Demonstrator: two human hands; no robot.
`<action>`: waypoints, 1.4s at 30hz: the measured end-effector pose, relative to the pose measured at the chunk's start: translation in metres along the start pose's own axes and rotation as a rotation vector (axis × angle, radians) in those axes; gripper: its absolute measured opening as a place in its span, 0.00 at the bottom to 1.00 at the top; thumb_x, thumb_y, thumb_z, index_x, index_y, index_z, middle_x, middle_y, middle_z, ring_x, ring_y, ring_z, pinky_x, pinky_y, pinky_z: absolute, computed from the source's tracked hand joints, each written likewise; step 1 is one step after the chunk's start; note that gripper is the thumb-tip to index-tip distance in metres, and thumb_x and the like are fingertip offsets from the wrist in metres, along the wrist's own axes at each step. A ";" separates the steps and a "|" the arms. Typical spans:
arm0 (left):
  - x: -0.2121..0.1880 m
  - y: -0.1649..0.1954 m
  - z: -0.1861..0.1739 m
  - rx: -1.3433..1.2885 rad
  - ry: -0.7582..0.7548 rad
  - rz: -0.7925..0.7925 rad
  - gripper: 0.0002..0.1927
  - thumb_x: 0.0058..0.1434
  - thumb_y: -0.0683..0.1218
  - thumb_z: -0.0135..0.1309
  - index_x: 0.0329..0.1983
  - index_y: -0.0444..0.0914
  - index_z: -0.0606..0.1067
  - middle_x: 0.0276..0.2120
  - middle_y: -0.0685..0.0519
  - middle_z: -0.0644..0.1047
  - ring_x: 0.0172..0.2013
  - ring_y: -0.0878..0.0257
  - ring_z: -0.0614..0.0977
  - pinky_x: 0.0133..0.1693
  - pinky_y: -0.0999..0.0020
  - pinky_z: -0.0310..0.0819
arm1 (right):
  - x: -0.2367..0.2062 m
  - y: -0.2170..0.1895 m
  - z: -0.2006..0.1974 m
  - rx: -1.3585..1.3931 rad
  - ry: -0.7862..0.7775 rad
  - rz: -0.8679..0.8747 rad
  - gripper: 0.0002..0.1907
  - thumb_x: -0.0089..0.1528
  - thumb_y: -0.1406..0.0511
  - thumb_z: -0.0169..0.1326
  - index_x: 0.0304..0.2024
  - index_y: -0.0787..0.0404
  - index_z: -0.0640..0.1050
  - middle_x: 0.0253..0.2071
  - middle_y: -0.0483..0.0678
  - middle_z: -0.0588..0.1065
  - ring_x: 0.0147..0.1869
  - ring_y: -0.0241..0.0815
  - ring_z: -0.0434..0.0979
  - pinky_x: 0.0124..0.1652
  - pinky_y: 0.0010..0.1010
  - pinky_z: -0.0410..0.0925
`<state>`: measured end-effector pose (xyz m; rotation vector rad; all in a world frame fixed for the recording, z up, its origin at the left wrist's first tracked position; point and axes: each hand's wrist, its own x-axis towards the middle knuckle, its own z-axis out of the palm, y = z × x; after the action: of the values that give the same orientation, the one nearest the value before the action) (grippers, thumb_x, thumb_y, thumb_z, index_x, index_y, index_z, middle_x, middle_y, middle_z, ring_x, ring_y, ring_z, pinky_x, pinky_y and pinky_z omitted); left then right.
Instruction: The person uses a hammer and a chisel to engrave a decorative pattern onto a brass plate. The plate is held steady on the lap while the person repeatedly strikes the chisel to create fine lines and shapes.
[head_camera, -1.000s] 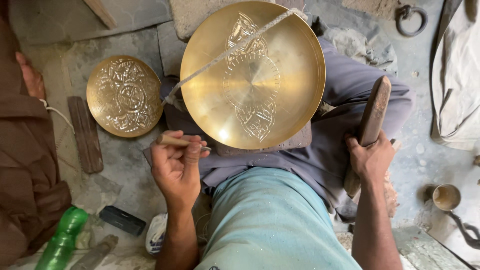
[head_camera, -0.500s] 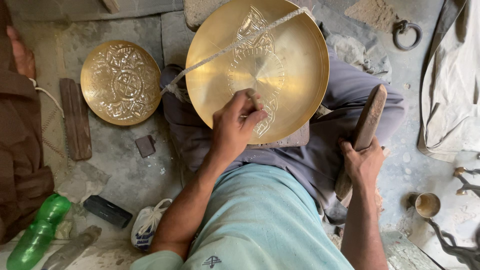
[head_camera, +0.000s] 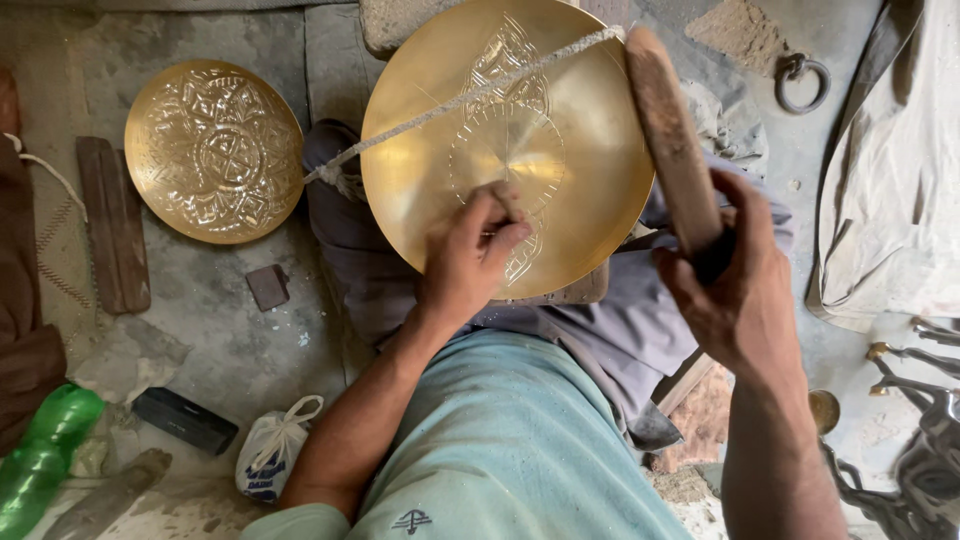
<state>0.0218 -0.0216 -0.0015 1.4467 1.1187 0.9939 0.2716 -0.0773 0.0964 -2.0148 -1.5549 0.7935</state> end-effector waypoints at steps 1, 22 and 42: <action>-0.002 0.003 -0.005 -0.038 0.032 -0.029 0.17 0.67 0.37 0.59 0.57 0.34 0.71 0.40 0.51 0.82 0.42 0.66 0.86 0.43 0.72 0.85 | 0.000 -0.005 -0.001 -0.002 -0.024 -0.037 0.36 0.59 0.68 0.63 0.69 0.64 0.65 0.44 0.57 0.79 0.42 0.48 0.83 0.41 0.38 0.74; -0.057 -0.007 -0.123 -0.035 0.460 -0.084 0.20 0.73 0.37 0.59 0.62 0.29 0.64 0.58 0.43 0.72 0.43 0.63 0.82 0.46 0.71 0.83 | 0.034 0.004 0.088 1.125 0.362 -0.215 0.17 0.69 0.76 0.55 0.55 0.62 0.64 0.42 0.52 0.73 0.47 0.47 0.77 0.54 0.41 0.73; -0.064 -0.031 -0.173 0.010 0.484 -0.121 0.21 0.73 0.40 0.59 0.62 0.30 0.64 0.57 0.46 0.73 0.43 0.63 0.83 0.42 0.72 0.81 | 0.030 -0.025 0.142 1.224 0.377 -0.120 0.19 0.67 0.73 0.55 0.56 0.61 0.64 0.39 0.52 0.73 0.45 0.47 0.78 0.53 0.40 0.74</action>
<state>-0.1637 -0.0430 -0.0075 1.1559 1.5386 1.2909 0.1616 -0.0397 0.0067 -1.0429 -0.6363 0.9111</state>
